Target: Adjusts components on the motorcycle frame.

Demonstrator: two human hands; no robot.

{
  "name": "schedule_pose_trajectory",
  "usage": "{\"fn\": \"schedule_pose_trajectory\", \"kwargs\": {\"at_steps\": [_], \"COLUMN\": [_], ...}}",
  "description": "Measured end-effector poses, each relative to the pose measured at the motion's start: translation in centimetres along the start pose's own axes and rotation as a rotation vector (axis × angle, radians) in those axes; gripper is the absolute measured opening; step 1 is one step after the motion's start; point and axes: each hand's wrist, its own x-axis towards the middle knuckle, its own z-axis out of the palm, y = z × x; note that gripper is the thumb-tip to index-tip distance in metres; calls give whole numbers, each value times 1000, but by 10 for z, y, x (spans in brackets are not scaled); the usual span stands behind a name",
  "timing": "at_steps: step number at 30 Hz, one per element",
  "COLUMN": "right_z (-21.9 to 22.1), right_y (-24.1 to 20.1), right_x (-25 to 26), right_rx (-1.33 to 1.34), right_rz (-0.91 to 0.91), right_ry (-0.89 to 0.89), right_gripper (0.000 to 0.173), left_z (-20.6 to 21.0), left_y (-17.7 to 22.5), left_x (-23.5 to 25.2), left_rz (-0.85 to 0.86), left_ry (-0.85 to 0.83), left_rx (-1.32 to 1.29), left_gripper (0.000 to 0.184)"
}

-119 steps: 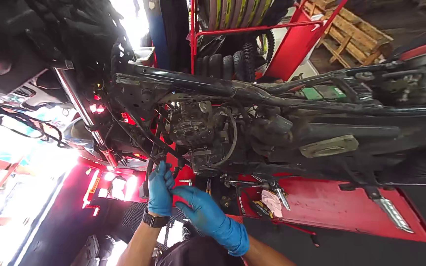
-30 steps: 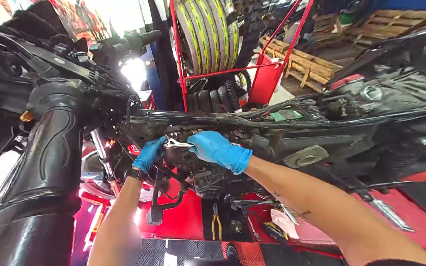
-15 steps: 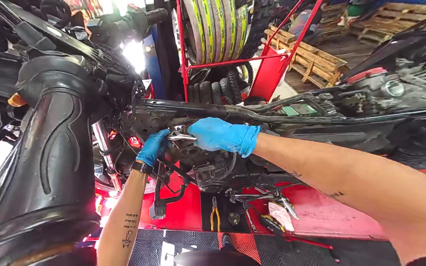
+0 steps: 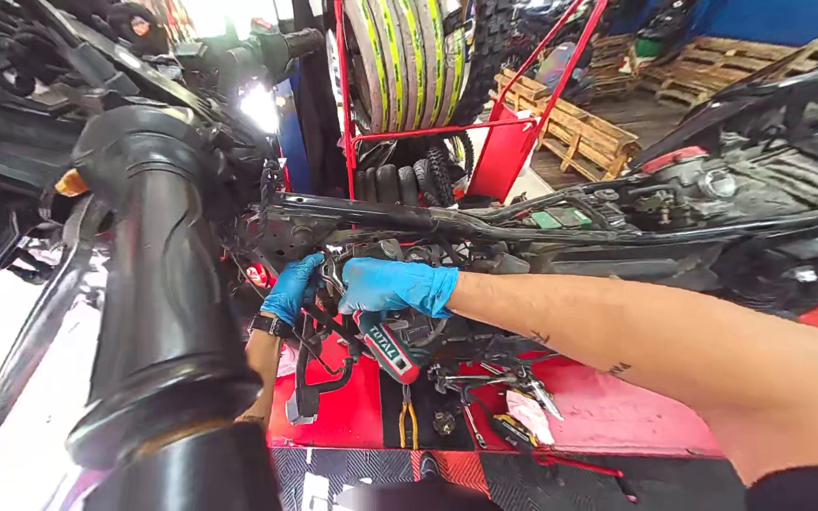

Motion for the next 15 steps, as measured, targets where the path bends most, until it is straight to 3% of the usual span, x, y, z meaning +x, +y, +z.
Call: {"fn": "schedule_pose_trajectory", "kwargs": {"at_steps": [3, 7, 12, 14, 15], "right_z": [-9, -38, -45, -38, -32], "right_y": [8, 25, 35, 29, 22], "right_x": [4, 1, 8, 14, 13], "right_rx": [-28, -391, -502, -503, -487], "right_rz": [-38, -30, -23, 31, 54], "right_ry": [20, 109, 173, 116, 74], "right_gripper": [25, 16, 20, 23, 24], "left_z": [7, -6, 7, 0, -7], "left_y": [10, -16, -9, -10, -4], "left_x": [-10, 4, -10, -26, -49], "left_rz": [-58, 39, -7, 94, 227], "left_ry": [68, -20, -32, -97, -173], "left_rx": [55, 43, -23, -50, -38], "left_gripper": [32, 43, 50, 55, 55]}}
